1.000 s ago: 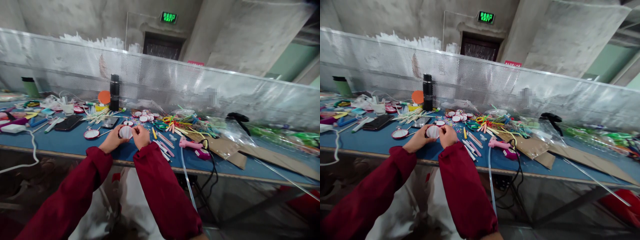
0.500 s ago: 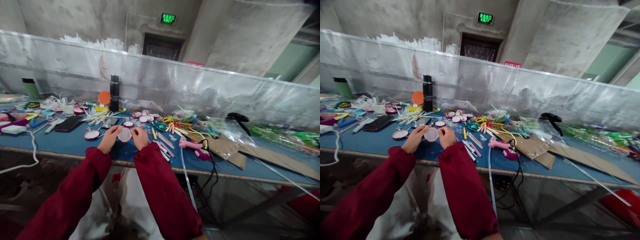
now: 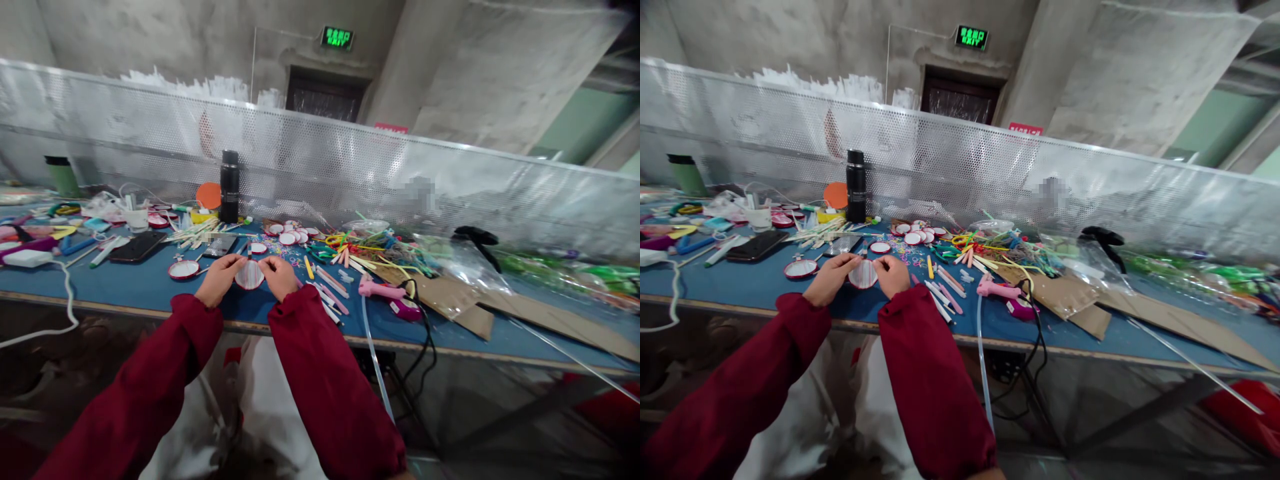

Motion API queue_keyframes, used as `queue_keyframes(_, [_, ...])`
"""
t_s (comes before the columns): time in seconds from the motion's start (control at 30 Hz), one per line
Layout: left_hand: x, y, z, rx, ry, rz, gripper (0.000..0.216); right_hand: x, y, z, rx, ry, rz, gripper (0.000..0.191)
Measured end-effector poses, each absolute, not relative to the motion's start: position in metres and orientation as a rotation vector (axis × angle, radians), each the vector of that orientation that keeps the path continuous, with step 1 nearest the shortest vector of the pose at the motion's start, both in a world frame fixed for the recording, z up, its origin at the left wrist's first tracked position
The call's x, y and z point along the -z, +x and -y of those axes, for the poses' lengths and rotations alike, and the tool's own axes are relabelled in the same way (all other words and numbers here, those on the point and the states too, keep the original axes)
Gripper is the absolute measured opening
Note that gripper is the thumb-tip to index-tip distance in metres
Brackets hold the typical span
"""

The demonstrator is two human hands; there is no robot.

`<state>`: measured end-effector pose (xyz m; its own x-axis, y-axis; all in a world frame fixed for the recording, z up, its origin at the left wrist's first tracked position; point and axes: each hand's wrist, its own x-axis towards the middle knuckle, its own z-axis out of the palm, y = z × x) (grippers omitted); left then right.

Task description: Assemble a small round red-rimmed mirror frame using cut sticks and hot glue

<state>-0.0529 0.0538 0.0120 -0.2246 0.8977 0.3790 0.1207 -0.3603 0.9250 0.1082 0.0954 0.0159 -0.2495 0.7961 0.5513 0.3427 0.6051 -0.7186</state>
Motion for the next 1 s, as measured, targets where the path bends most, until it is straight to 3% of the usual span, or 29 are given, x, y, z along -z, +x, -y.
queue_keyframes(0.33, [-0.0135, -0.0533, -0.0526, -1.658, 1.458, -1.264, 0.044, -0.0165, 0.1083, -0.0939, -0.613, -0.889, 1.856, 0.023])
queue_keyframes(1.0, [-0.01, -0.0543, -0.0547, -1.611, 1.466, -1.255, 0.041, -0.0099, 0.1062, -0.0961, -0.6, -0.915, 1.876, 0.005])
